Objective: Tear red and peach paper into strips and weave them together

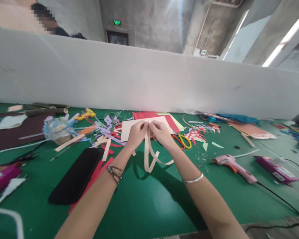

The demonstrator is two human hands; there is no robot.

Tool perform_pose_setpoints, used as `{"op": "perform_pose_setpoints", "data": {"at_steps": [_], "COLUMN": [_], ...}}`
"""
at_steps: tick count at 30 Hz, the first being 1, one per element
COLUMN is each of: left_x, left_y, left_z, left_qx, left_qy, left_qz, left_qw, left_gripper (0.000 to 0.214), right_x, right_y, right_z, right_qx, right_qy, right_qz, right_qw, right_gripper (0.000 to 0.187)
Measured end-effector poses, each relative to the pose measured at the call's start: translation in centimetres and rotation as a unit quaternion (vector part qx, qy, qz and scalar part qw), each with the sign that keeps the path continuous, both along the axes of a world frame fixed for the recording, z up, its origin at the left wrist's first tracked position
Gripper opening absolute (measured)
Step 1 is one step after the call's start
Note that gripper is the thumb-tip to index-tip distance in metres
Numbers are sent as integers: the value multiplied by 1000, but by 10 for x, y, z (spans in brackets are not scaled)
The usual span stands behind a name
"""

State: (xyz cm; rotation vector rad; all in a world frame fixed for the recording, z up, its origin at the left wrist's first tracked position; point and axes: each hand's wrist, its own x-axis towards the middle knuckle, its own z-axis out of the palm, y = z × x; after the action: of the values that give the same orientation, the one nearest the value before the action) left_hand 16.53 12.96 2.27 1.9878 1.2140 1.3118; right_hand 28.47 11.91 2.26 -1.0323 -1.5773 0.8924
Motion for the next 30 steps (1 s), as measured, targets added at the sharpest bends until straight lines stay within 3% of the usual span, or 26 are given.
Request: {"op": "perform_pose_setpoints", "data": {"at_steps": [10, 17, 30], "left_x": [6, 9, 5], "left_y": [-1, -3, 3], "left_z": [-9, -10, -10], "left_qx": [21, 33, 9], "left_qy": [-43, -69, -71], "left_qz": [50, 96, 102], "left_qw": [998, 992, 992], "left_gripper": [28, 31, 31], "right_x": [-10, -19, -23], "right_y": [-3, -5, -8], "right_z": [-7, -9, -10], "right_qx": [22, 3, -30], "right_qy": [18, 88, 105], "right_qz": [-70, -66, -58], "right_qw": [997, 994, 992], "right_gripper": [33, 32, 28]}}
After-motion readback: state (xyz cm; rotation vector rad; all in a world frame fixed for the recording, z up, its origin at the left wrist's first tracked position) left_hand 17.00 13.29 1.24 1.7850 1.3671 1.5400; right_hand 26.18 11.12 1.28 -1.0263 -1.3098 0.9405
